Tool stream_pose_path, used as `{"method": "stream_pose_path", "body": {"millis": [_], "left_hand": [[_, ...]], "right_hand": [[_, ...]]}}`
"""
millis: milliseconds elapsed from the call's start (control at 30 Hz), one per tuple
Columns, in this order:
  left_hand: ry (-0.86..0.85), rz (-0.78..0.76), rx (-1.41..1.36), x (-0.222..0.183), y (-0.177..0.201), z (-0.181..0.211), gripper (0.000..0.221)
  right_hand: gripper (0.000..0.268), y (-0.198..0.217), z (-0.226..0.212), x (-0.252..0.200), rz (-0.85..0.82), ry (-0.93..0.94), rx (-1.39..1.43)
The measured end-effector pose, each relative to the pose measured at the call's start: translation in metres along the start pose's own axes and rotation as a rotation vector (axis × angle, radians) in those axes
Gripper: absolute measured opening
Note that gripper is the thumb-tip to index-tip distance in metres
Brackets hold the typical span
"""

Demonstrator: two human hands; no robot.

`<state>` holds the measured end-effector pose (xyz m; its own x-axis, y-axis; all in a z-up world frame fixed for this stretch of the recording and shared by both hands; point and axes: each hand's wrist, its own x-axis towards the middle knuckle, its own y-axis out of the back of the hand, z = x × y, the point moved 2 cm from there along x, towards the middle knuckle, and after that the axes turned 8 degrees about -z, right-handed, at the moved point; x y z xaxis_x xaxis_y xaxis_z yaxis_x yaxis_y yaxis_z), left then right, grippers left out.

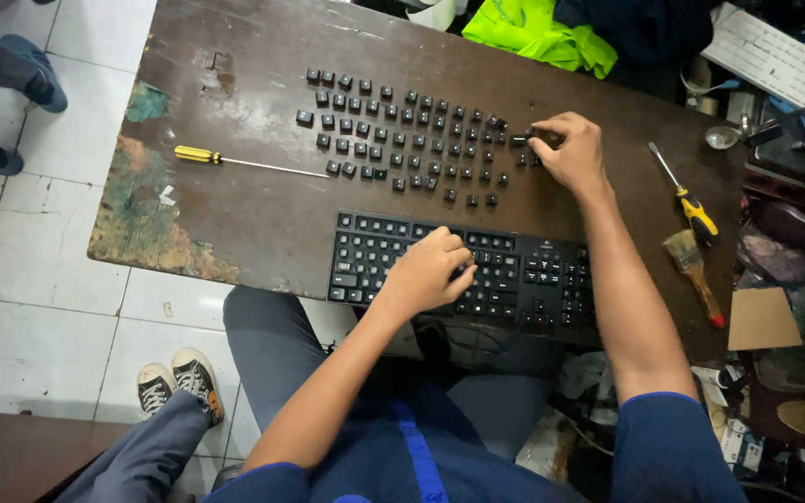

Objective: Manually reassembling a computer keyboard by placing and pressing keycaps onto the switches.

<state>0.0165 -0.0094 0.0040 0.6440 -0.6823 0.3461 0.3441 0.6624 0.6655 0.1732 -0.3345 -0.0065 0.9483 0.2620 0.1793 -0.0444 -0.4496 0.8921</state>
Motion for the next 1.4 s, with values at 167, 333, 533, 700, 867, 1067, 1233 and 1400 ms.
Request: {"method": "stream_pose_path", "body": {"millis": [167, 333, 533, 700, 867, 1067, 1233, 1400], "left_hand": [[0.008, 0.012, -0.001, 0.000, -0.001, -0.001, 0.018], [0.020, 0.007, -0.015, -0.002, 0.002, 0.004, 0.017], [0.035, -0.037, -0.019, -0.002, 0.001, 0.003, 0.022], [0.083, -0.049, -0.098, 0.000, 0.001, -0.001, 0.025], [0.070, 0.026, -0.110, -0.001, 0.003, 0.000, 0.019], [0.074, 0.017, -0.118, 0.001, 0.006, 0.001, 0.019], [0.071, 0.003, -0.109, 0.000, 0.007, 0.003, 0.019], [0.064, 0.041, -0.091, -0.001, 0.000, 0.000, 0.019]], "right_hand": [[0.029, -0.006, 0.014, 0.002, 0.027, 0.003, -0.015], [0.035, 0.005, -0.006, 0.001, -0.017, 0.029, -0.032], [0.023, 0.003, -0.005, 0.006, 0.030, 0.078, -0.143], [0.011, 0.020, -0.019, 0.001, 0.081, -0.178, 0.163], [0.018, 0.051, -0.082, -0.059, -0.069, -0.153, 0.269], [0.015, 0.043, -0.161, -0.121, -0.276, -0.197, 0.344], [0.018, 0.027, -0.143, -0.127, -0.262, -0.210, 0.320], [0.015, 0.027, -0.141, -0.129, -0.284, -0.275, 0.328]]}}
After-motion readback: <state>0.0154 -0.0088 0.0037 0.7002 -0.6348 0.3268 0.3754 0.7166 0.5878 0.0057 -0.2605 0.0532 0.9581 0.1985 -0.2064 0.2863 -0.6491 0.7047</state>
